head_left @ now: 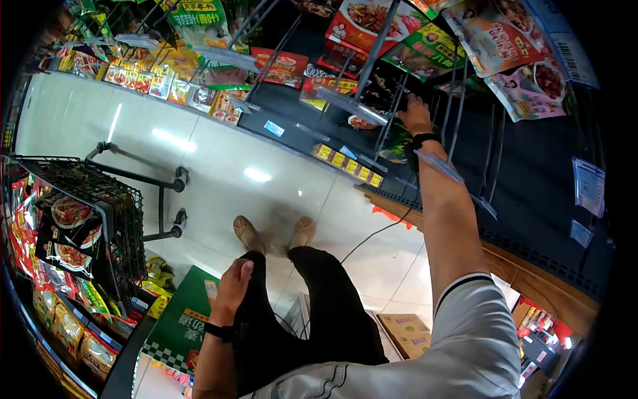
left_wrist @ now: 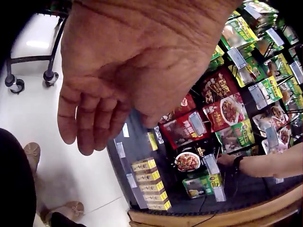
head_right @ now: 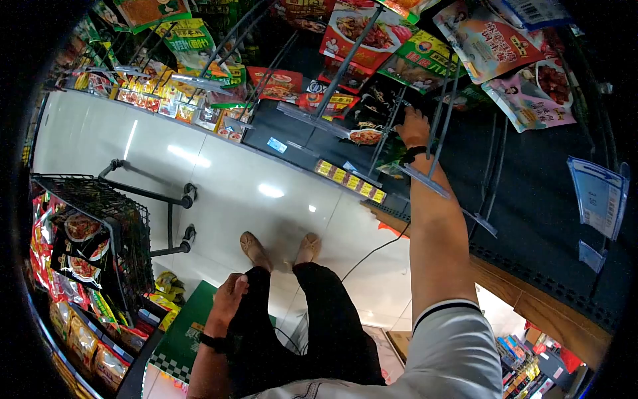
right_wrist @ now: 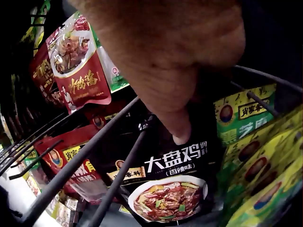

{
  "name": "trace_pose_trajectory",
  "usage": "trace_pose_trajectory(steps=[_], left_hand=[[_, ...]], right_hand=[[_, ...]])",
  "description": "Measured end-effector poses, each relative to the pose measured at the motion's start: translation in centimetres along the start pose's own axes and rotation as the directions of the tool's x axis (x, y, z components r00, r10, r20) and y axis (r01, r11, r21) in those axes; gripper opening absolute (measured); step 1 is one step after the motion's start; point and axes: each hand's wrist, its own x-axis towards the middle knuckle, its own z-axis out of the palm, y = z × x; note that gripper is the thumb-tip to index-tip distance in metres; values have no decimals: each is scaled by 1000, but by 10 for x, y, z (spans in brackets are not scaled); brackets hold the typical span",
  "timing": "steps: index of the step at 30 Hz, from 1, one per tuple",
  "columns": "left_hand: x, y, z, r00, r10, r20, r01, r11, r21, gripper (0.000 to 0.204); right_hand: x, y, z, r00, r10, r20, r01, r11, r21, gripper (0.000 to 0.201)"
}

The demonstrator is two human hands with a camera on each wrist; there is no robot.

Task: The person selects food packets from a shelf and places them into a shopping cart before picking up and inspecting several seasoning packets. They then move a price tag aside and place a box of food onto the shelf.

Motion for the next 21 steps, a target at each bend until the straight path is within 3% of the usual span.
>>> trace_pose_trajectory(steps=[2,6,9,13,16,21], left_hand=[[1,5,-5,998,45,31,-47,997,53,40],[3,-5,-2,996,80,32,-82,993,81,44],[-2,-2,-2,994,109,-13,-109,994,24,31],[-14,7,-10,997,74,31,-75,997,31,33],[-17,-14,-9,998,64,25,-65,998,12,35],[-31,-17,-20,994,-4,109,-3,998,61,39]], right_hand=[[10,12,18,999,-36,-6,36,998,50,67],[5,4,15,999,-40,6,40,998,39,43],[-8,-2,8,999,-43,23,40,992,116,30],[-27,-9,5,999,-34,-6,35,980,197,24],[-48,-9,6,992,-118,-42,122,987,108,22],[-78,-8,-5,987,-159,-32,162,955,246,16]])
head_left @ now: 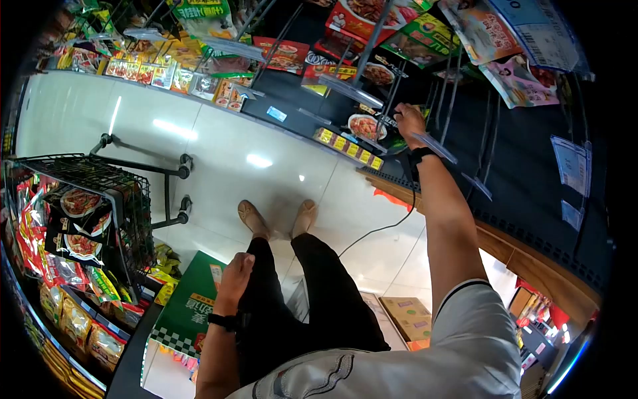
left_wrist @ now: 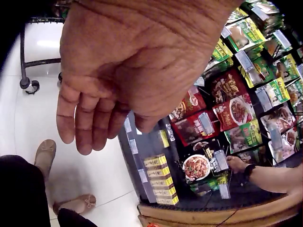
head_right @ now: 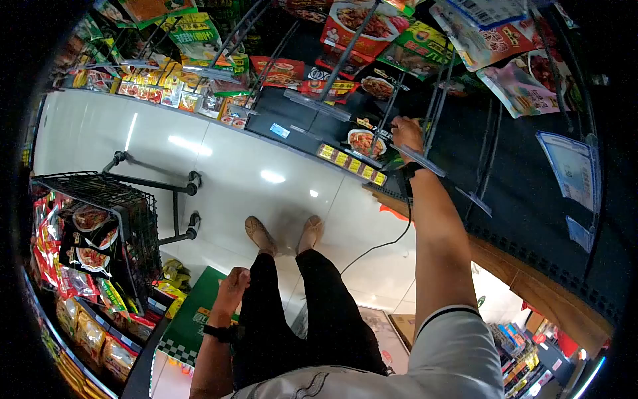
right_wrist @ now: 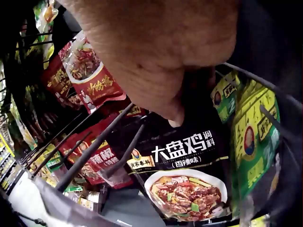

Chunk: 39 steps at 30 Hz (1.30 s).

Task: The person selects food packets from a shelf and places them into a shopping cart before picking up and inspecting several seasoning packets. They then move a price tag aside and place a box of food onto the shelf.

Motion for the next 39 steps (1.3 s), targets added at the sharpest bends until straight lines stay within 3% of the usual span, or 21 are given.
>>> trace_pose_trajectory(steps=[3,4,7,8,12,14,15,17,19,23,24,25,28,31,34,36,39], left_hand=[[1,4,2,1000,17,0,-17,999,42,40],[1,7,3,999,41,-25,-41,999,34,38],[3,15,8,996,69,-64,-69,998,9,35],[6,14,11,997,54,-56,-55,998,-5,34],[9,7,18,996,81,-41,-84,994,-76,32],[22,8,22,987,155,-31,-156,987,-27,30],[29,10,23,982,189,-24,-189,982,-4,29],[61,39,30,943,332,-18,-329,939,98,27],[100,92,44,896,441,-46,-411,866,285,24],[169,193,77,655,753,-62,-699,635,329,46],[187,208,88,620,784,-32,-725,588,359,51],[202,218,98,583,813,-1,-749,537,388,57],[232,227,120,593,800,86,-673,435,598,63],[240,226,135,648,752,120,-639,451,623,65],[244,233,142,745,616,255,-613,481,627,63],[243,229,146,699,679,225,-644,462,610,59],[246,221,154,623,771,134,-662,428,615,54]], right_hand=[[-10,-1,-11,993,-115,13,114,989,98,13],[-18,-6,-11,996,-76,-38,81,987,138,13],[-28,-9,-15,991,-93,95,76,982,171,14],[-30,-6,-16,974,-88,211,57,988,146,19],[-39,-1,-16,966,-87,243,35,977,210,19],[-41,8,-10,964,-133,231,78,969,233,19],[-42,5,-16,948,-127,292,66,976,208,19],[-38,-16,-39,906,-112,409,50,986,159,20],[-44,-29,-49,911,-92,403,10,980,200,21],[-50,-28,-41,875,-126,468,75,989,125,24],[-50,-14,-26,880,-184,438,146,982,120,23],[-52,-12,-27,873,-184,452,128,980,151,22],[-59,-23,-31,865,-228,447,139,965,224,16],[-59,-20,-26,841,-271,469,196,959,204,18],[-67,-22,-26,858,-260,442,189,962,199,19],[-71,-21,-30,860,-230,455,124,960,251,21],[-69,-21,-32,856,-240,458,145,962,233,22]])
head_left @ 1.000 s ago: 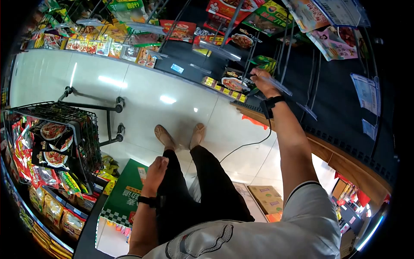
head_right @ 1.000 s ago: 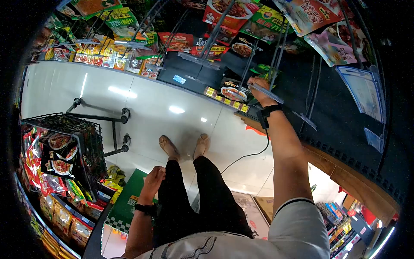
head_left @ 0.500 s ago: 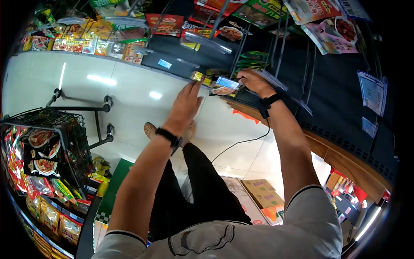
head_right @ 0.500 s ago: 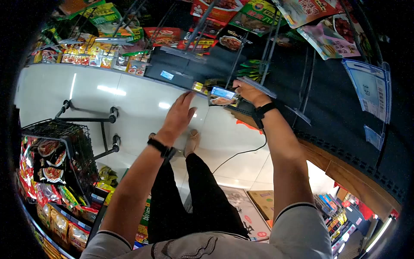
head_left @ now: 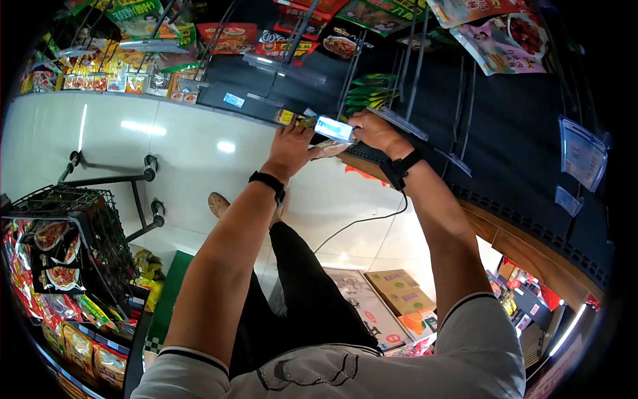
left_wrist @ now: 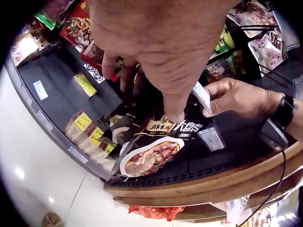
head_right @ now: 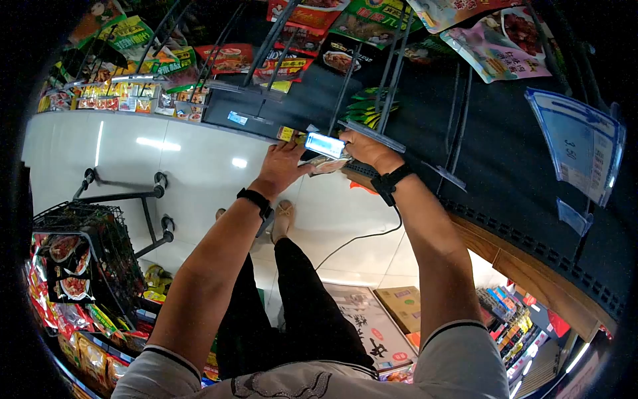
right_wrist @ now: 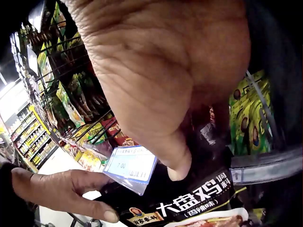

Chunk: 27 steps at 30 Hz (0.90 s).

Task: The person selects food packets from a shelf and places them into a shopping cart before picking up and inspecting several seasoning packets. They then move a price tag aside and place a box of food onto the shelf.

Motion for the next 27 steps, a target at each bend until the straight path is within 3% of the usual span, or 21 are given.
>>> trace_pose_trajectory(steps=[1,4,7,10,12,15,17,20,21,22,23,24,25,27], left_hand=[[0,1,3,998,10,-57,-9,1000,10,53],[1,11,0,994,-44,98,45,999,-9,36],[4,14,17,978,0,207,-4,1000,19,24],[-3,18,29,994,56,99,-62,996,61,17],[-10,20,32,990,24,141,-30,999,42,16],[-27,21,24,990,-4,138,-2,999,42,14],[-48,16,21,995,-40,94,35,998,60,14],[-100,-3,16,1000,7,13,-8,992,125,15],[-114,-5,-3,958,-58,280,11,986,168,17],[-134,-5,-8,981,-114,158,88,983,163,19],[-137,12,-61,896,-239,373,197,969,149,22],[-160,7,-65,958,-192,213,180,981,74,21],[-196,-3,-86,889,-256,379,183,958,219,19],[-224,9,-122,912,-286,293,236,952,195,11]], right_hand=[[0,-1,-1,1000,9,14,-9,1000,20,22],[1,-5,-6,999,14,42,-16,999,52,21],[5,-8,-6,999,-16,52,14,999,31,20],[10,-5,-8,995,-21,94,24,999,-28,22],[11,-8,-13,991,-27,134,38,996,-79,23],[-7,-25,-24,1000,-24,1,24,999,49,27],[-12,-23,-18,991,-35,-132,44,997,65,30],[-27,-35,-18,952,-46,-302,57,998,27,34],[-33,-47,-19,950,67,-305,-38,994,99,33],[-39,-42,-8,916,18,-402,16,997,81,30],[-51,-57,-6,890,15,-456,35,994,102,27],[-58,-69,4,847,-44,-529,158,972,173,23],[-71,-75,23,901,14,-433,117,955,273,22],[-88,-83,65,967,128,-220,-19,898,439,22]])
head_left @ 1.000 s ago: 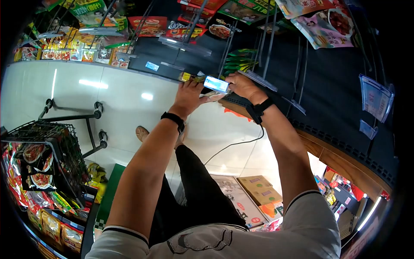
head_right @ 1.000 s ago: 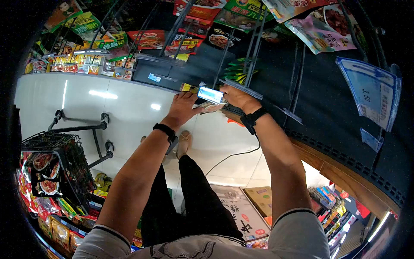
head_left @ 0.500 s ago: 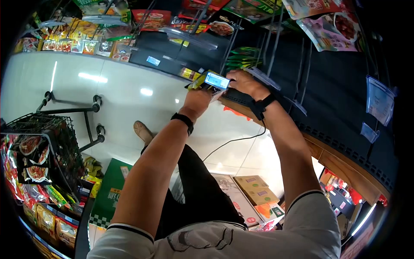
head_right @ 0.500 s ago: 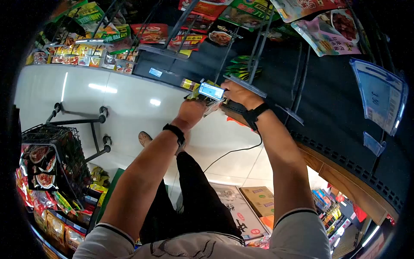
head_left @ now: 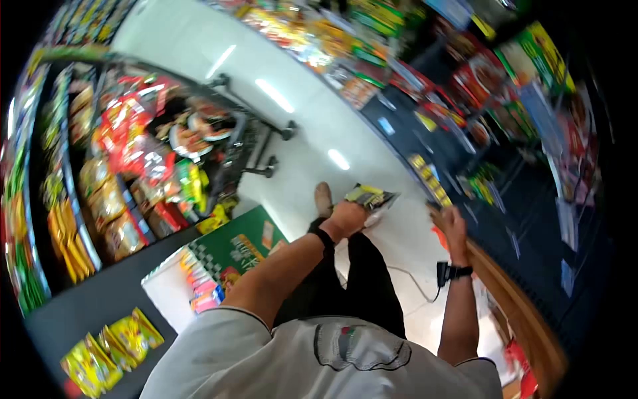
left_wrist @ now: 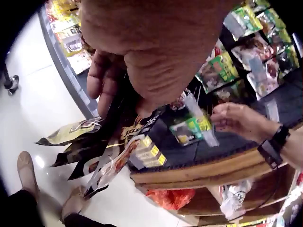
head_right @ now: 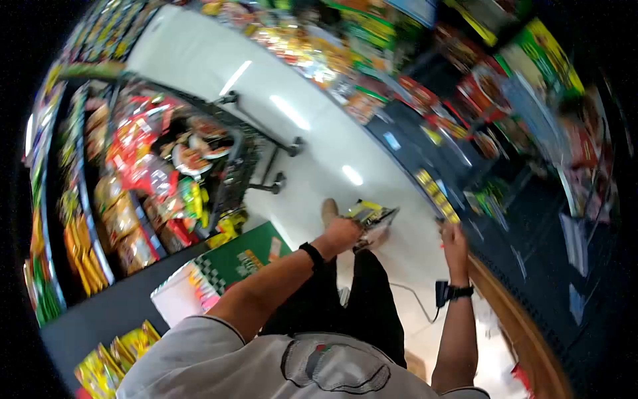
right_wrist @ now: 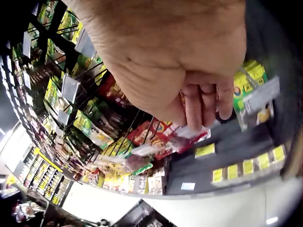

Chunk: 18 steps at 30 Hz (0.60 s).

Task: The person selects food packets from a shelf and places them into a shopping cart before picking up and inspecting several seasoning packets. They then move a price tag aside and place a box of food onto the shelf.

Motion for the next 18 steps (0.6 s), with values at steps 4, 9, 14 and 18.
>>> trace_pose_trajectory(steps=[4,9,14,18], left_hand=[[-75,-8,-49,961,-119,-249,71,978,-194,14],[-146,-6,-128,824,-303,-480,179,941,-286,21],[-220,-3,-217,693,-485,-534,88,792,-604,28],[-271,-19,-269,667,-601,-439,83,646,-759,28]], right_hand=[[-15,-15,55,955,110,275,-176,958,227,25],[-17,-131,95,843,167,512,-380,858,345,38],[-3,-230,126,775,27,631,-404,790,462,61],[-3,-332,152,668,-94,739,-511,663,546,75]])
